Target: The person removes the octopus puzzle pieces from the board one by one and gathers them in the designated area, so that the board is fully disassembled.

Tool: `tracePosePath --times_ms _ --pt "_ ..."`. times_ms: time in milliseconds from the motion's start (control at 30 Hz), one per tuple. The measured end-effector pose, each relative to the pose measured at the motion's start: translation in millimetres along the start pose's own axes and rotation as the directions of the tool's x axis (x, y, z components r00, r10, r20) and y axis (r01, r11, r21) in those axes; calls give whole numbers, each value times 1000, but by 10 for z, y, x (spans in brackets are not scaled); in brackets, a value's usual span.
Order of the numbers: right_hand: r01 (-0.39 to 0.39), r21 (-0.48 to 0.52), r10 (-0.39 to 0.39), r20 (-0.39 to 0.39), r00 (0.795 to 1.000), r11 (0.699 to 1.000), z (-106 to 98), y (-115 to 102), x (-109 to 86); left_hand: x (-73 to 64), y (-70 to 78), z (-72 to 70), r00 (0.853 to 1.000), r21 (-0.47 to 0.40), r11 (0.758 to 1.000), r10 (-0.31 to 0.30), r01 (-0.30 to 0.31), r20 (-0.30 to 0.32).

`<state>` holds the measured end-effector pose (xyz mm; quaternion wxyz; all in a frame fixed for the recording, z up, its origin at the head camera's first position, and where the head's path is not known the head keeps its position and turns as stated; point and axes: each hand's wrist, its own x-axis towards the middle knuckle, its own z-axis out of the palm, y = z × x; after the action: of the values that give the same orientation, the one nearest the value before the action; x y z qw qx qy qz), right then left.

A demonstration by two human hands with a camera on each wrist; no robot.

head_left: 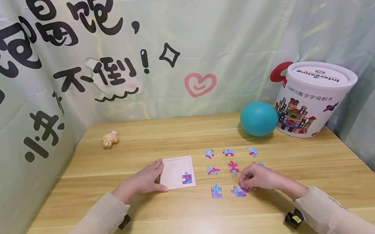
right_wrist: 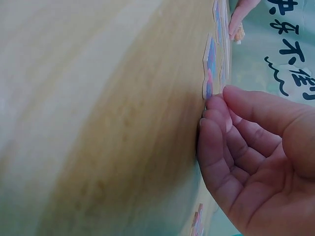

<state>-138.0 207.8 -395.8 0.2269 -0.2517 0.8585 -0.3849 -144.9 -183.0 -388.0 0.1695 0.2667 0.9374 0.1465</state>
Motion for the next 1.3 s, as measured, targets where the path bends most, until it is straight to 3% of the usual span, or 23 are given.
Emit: tracePosePath --times_ms 333,567,933,1133,1300 --pt "9 17 -9 -6 1000 1000 -36 -114 73 13 -1 -1 1000 -10 1000 -1 1 4" --pt "33 -29 -33 -18 999 999 13 -375 366 8 1 1 1000 -11 1000 -7 7 5" --pt "92 -22 -92 9 996 995 288 -653 892 14 -4 6 1000 3 1000 -7 7 1" --pt "134 -37 -133 31 991 990 415 -735 1058 7 -3 11 1000 13 1000 -13 13 8" --pt "124 -84 -122 38 992 989 480 -787 1149 0 -1 4 1000 13 1000 -19 19 14"
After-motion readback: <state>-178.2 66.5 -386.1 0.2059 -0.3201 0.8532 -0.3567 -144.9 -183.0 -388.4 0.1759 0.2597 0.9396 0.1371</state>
